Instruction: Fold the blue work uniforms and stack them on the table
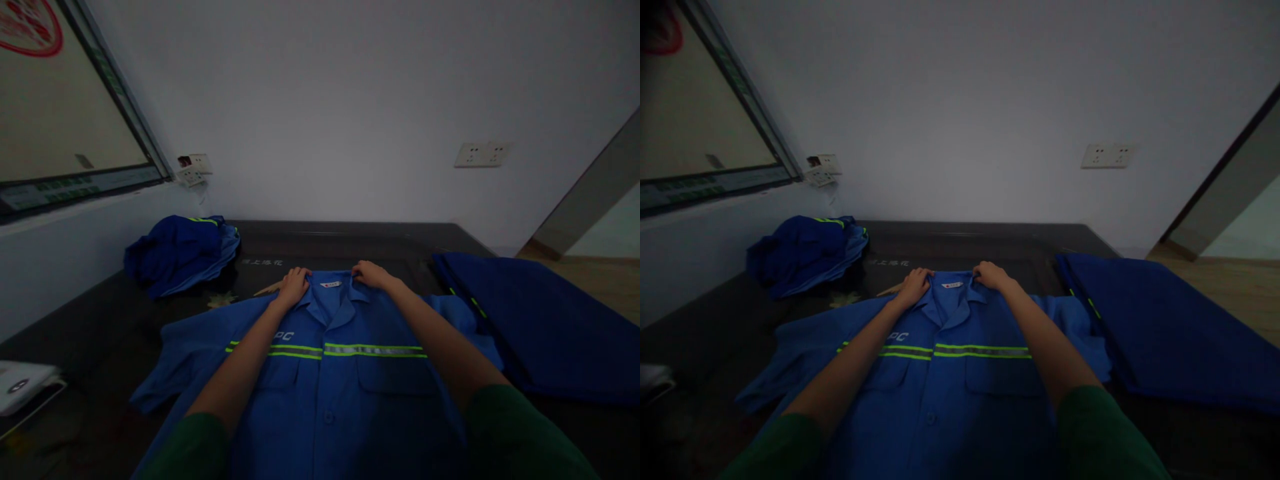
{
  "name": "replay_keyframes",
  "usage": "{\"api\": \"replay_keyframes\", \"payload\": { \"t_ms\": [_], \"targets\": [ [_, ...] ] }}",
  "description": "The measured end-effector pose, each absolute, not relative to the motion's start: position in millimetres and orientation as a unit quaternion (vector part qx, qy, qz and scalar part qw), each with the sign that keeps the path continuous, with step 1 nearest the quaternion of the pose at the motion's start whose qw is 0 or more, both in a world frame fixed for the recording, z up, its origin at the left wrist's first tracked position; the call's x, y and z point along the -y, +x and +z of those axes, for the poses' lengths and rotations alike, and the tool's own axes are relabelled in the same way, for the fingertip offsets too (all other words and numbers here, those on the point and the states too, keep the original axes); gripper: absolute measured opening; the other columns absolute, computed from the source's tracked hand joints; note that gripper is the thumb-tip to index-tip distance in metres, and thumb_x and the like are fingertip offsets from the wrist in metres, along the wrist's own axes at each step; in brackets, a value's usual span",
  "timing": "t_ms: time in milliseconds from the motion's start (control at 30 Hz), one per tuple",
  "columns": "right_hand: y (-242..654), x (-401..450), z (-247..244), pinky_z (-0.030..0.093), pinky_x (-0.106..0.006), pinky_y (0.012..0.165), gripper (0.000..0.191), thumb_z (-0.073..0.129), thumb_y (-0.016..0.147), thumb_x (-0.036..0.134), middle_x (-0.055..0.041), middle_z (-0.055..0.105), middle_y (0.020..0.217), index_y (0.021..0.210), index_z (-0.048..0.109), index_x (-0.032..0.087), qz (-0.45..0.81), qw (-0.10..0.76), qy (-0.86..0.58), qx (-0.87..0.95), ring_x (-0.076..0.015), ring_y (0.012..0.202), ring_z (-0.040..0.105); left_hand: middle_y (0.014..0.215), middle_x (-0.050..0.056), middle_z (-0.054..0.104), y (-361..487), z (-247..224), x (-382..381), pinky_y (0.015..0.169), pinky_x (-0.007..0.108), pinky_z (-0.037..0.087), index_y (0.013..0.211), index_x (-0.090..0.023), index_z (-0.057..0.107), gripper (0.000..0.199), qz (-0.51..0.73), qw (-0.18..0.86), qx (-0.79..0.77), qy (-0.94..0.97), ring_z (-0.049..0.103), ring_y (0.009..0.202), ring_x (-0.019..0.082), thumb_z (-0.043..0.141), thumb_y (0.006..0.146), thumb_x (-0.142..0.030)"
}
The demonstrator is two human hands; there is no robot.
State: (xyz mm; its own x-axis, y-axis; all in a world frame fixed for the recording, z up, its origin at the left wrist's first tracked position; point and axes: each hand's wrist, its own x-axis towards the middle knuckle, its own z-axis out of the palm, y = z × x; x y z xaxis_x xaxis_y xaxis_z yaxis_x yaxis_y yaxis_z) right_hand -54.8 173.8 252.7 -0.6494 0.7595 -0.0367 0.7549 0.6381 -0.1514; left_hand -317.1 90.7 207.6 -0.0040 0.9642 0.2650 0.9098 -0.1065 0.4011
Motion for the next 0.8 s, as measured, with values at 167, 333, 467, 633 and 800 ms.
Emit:
{"api": "replay_keyframes", "payload": {
  "t_ms": [167, 333, 467, 633, 800],
  "targets": [
    [-47.4, -150.1, 251.5, 0.043, -0.041, 0.099, 0.039, 0.052, 0.079, 0.003, -0.0122, 0.05, 0.137, 0.109, 0.07, 0.021, 0.03, 0.087, -0.339, 0.936, -0.0268, 0.128, 0.042, 0.121, 0.01, 0.053, -322.1, 223.7, -72.9, 0.101, 0.042, 0.04, 0.116, -0.02, 0.059, 0.033, 0.234, -0.01, -0.584, 0.777, 0.047, 0.117, 0.025, 0.048, 0.085, -0.013],
    [-36.3, -134.6, 249.4, 0.037, -0.043, 0.105, 0.036, 0.051, 0.077, 0.004, -0.0108, 0.062, 0.121, 0.103, 0.072, 0.018, 0.055, 0.104, -0.219, 0.969, -0.0237, 0.12, 0.049, 0.132, 0.009, 0.052, -331.6, 230.0, -58.2, 0.108, 0.041, 0.036, 0.121, -0.021, 0.058, 0.03, 0.193, 0.035, -0.474, 0.858, 0.046, 0.125, 0.022, 0.045, 0.094, -0.024],
    [-38.2, -128.1, 248.6, 0.026, -0.051, 0.111, 0.032, 0.052, 0.076, 0.006, -0.0095, 0.066, 0.105, 0.097, 0.072, 0.018, 0.044, 0.097, -0.208, 0.972, -0.0233, 0.111, 0.052, 0.128, 0.01, 0.056, -334.0, 219.5, -60.2, 0.107, 0.04, 0.038, 0.116, -0.02, 0.062, 0.03, 0.167, 0.04, -0.499, 0.85, 0.049, 0.122, 0.022, 0.043, 0.093, -0.019],
    [-44.8, -126.7, 255.2, 0.025, -0.05, 0.111, 0.024, 0.053, 0.078, 0.011, -0.008, 0.065, 0.099, 0.094, 0.07, 0.018, 0.01, 0.081, -0.223, 0.971, -0.022, 0.103, 0.054, 0.12, 0.01, 0.059, -327.4, 217.1, -78.9, 0.1, 0.042, 0.042, 0.109, -0.02, 0.065, 0.026, 0.182, 0.004, -0.522, 0.833, 0.051, 0.115, 0.025, 0.047, 0.091, -0.019],
    [-51.1, -129.0, 254.6, 0.023, -0.052, 0.111, 0.021, 0.054, 0.079, 0.012, -0.0085, 0.065, 0.098, 0.093, 0.069, 0.018, 0.031, 0.077, -0.238, 0.968, -0.0219, 0.102, 0.055, 0.12, 0.009, 0.06, -300.7, 222.9, -115.1, 0.1, 0.038, 0.042, 0.115, -0.018, 0.062, 0.029, 0.221, 0.06, -0.538, 0.811, 0.055, 0.113, 0.022, 0.056, 0.087, -0.021]
  ]
}}
